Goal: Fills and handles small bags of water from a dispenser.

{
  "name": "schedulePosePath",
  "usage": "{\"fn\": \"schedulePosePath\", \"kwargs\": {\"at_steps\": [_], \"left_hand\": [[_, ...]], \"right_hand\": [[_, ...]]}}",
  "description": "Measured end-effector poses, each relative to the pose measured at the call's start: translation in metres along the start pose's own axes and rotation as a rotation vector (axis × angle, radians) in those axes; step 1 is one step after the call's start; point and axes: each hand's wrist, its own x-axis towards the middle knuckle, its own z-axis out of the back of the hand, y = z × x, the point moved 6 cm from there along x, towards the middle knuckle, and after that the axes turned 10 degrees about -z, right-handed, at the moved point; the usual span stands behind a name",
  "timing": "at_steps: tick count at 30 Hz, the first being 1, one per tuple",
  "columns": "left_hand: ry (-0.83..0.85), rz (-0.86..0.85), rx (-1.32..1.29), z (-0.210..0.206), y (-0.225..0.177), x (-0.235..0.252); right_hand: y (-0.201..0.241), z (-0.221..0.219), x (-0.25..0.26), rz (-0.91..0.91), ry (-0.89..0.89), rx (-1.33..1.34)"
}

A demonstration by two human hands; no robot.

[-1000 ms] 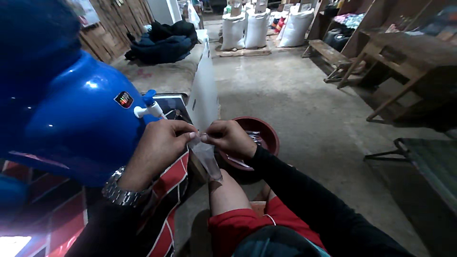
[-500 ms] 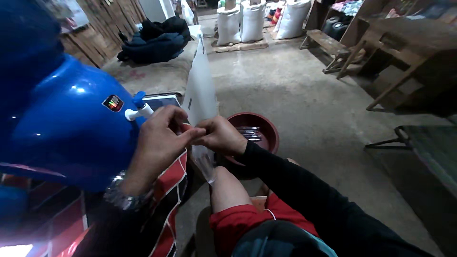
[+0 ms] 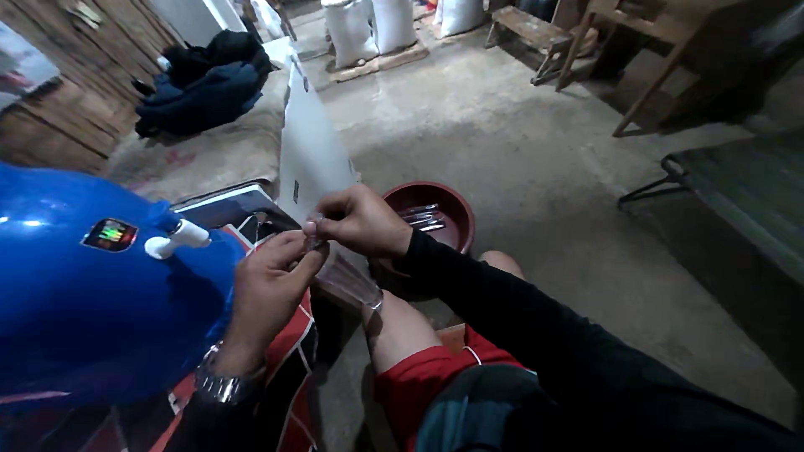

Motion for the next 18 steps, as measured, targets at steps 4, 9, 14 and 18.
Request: {"fn": "schedulePosePath", "kwargs": {"at_steps": [4, 9, 14, 18], "left_hand": [[0.051, -0.093, 0.143, -0.004, -0.006, -0.001], [0.124, -0.188, 0.216, -0.006, -0.032, 0.015], [0.168, -0.381, 0.064, 0.021, -0.071, 0.024], [0.271, -0.420, -0.077, 0.036, -0.058, 0.016]], "right_hand": [[-0.028, 0.007, -0.006, -0.123, 0.053, 0.274], [-0.092, 0.005, -0.029, -0.236, 0.075, 0.623], [-0.258, -0.043, -0.081, -0.907, 0.180, 0.534], [-0.262, -0.073, -0.130, -1.126, 0.447, 1.015]]}}
